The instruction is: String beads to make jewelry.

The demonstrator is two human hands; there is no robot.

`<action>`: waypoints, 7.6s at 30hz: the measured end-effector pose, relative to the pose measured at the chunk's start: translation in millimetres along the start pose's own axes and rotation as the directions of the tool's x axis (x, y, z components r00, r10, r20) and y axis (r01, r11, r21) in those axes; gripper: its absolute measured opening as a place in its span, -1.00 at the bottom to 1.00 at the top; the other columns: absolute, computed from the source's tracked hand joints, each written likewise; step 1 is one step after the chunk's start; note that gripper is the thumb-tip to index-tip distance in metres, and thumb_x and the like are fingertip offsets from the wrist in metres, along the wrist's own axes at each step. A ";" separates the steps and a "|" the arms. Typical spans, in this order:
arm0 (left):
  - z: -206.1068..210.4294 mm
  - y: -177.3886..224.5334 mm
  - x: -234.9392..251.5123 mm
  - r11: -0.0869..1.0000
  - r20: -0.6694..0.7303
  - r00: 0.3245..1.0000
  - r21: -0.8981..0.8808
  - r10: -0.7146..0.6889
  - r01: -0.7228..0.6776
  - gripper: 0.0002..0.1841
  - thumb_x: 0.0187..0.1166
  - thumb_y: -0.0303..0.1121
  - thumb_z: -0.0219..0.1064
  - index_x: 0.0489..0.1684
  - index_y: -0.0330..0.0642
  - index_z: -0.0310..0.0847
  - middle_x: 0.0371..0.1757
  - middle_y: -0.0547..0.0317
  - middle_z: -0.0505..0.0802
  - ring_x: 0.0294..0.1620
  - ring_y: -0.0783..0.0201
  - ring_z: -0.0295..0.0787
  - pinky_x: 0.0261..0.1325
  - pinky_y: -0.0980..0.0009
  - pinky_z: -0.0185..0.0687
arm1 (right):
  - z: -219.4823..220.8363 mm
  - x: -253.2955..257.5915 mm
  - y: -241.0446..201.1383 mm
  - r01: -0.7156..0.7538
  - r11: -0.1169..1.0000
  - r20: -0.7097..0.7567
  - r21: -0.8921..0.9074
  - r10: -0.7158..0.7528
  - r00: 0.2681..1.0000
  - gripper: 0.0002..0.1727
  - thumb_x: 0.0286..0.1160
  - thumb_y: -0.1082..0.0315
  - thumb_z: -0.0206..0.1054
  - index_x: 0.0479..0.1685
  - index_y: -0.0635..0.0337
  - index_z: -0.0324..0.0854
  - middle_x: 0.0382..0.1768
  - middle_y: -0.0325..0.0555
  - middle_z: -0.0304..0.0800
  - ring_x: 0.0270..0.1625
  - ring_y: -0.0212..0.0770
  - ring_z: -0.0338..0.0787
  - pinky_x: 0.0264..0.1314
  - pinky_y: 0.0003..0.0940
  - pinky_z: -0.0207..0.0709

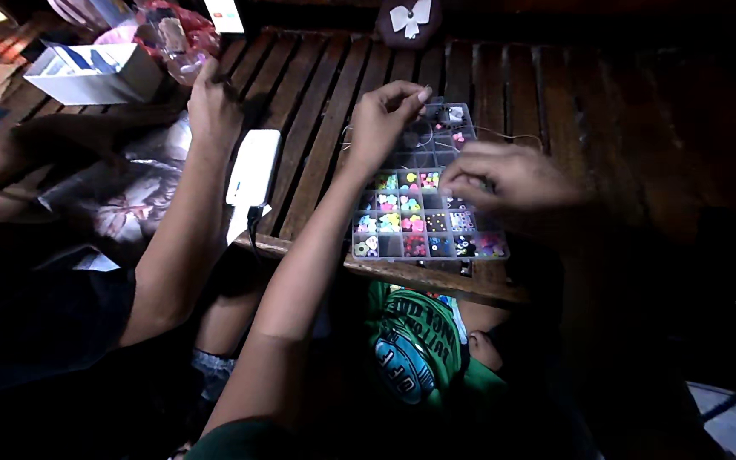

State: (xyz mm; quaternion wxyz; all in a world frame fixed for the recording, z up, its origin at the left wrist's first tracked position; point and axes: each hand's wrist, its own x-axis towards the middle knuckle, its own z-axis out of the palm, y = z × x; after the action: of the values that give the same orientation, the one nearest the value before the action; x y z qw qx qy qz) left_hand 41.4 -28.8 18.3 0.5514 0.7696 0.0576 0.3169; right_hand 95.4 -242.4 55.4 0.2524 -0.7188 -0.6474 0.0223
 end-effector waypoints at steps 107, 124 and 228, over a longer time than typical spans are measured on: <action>1.2 12.6 0.6 0.926 -0.089 0.978 -0.350 -0.188 0.146 -0.81 0.72 -0.46 0.27 0.04 -0.43 0.71 -0.19 0.06 0.82 -0.27 0.43 0.72 -0.05 0.47 0.70 | 41.5 22.6 -109.5 -0.481 0.573 0.227 -0.663 0.766 0.601 -0.68 0.69 0.61 0.05 0.22 0.58 0.62 0.28 0.48 0.68 0.38 0.36 0.70 0.32 0.09 0.59; 2.6 19.3 3.0 0.898 -0.075 0.971 -0.402 -0.225 0.177 -0.80 0.70 -0.51 0.27 0.05 -0.53 0.68 -0.20 0.02 0.82 -0.26 0.46 0.72 -0.03 0.52 0.68 | 30.6 33.8 -106.3 -0.402 0.572 0.365 -0.715 0.796 0.483 -0.71 0.65 0.62 0.13 0.23 0.52 0.62 0.33 0.41 0.65 0.43 0.33 0.67 0.38 0.15 0.57; 9.8 3.0 -8.8 0.919 0.204 0.978 -0.376 -0.042 0.118 -0.86 0.73 -0.53 0.19 -0.15 -0.30 0.68 -0.39 0.30 0.82 -0.41 0.51 0.74 -0.23 0.55 0.73 | 40.5 54.1 57.0 -0.003 0.318 -0.163 0.948 0.496 0.853 -0.81 0.80 0.44 0.09 0.02 0.13 0.64 -0.22 -0.32 0.79 -0.18 -0.41 0.81 0.04 -0.41 0.76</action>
State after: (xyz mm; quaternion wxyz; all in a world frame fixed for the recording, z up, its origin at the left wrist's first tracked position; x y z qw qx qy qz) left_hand 39.1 -41.8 15.4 0.7076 0.6697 -0.0278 0.2237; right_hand 142.0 -179.8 13.7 0.7395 -0.5283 -0.3232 0.2638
